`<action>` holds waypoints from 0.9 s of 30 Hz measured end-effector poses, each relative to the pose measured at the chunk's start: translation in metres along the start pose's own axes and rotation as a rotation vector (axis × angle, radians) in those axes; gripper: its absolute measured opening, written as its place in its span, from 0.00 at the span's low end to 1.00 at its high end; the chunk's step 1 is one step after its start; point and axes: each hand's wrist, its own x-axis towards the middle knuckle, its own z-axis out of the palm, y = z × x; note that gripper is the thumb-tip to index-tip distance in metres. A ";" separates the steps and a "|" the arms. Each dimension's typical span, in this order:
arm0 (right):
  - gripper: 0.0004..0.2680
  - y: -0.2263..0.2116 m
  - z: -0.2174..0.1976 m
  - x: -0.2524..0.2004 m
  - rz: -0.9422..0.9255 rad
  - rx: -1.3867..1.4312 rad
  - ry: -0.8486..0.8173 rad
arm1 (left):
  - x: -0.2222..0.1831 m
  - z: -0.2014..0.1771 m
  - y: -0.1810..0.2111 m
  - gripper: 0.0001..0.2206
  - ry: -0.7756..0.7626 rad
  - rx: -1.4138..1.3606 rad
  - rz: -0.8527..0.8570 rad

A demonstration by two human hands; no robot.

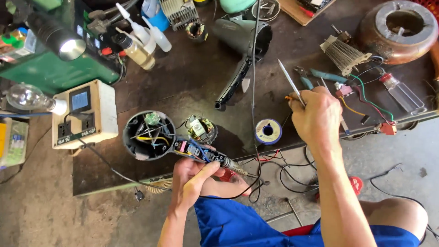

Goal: Securing the internal circuit board and wiring into the handle of a hair dryer.

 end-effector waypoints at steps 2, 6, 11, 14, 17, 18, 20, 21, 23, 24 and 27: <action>0.04 0.000 -0.003 -0.001 -0.013 0.027 0.003 | 0.001 -0.004 -0.004 0.08 -0.040 -0.018 0.046; 0.13 -0.015 -0.033 -0.026 0.104 0.113 -0.016 | 0.003 -0.006 -0.010 0.07 -0.085 -0.023 0.092; 0.02 -0.065 -0.045 -0.088 -0.013 0.562 0.007 | 0.005 -0.008 -0.013 0.07 -0.119 -0.032 0.143; 0.02 -0.091 -0.040 -0.109 -0.021 0.764 -0.084 | 0.004 -0.007 -0.017 0.07 -0.100 -0.075 0.103; 0.02 -0.108 -0.031 -0.115 -0.015 0.800 -0.145 | 0.005 -0.009 -0.021 0.07 -0.068 -0.110 0.052; 0.03 -0.113 -0.028 -0.117 0.016 0.806 -0.209 | 0.006 -0.010 -0.024 0.06 -0.061 -0.103 0.045; 0.03 -0.117 -0.016 -0.119 0.019 0.788 -0.241 | 0.005 -0.012 -0.018 0.06 -0.096 -0.094 0.085; 0.04 -0.119 -0.011 -0.121 0.026 0.776 -0.279 | 0.003 -0.012 -0.015 0.06 -0.125 -0.083 0.120; 0.04 -0.126 -0.001 -0.122 0.077 0.861 -0.232 | 0.004 -0.012 -0.016 0.05 -0.135 -0.113 0.111; 0.04 -0.130 0.004 -0.122 0.129 0.952 -0.178 | 0.005 -0.012 -0.016 0.03 -0.147 -0.135 0.107; 0.03 -0.132 0.003 -0.117 -0.057 0.794 -0.077 | 0.004 -0.015 -0.010 0.04 -0.156 -0.124 0.112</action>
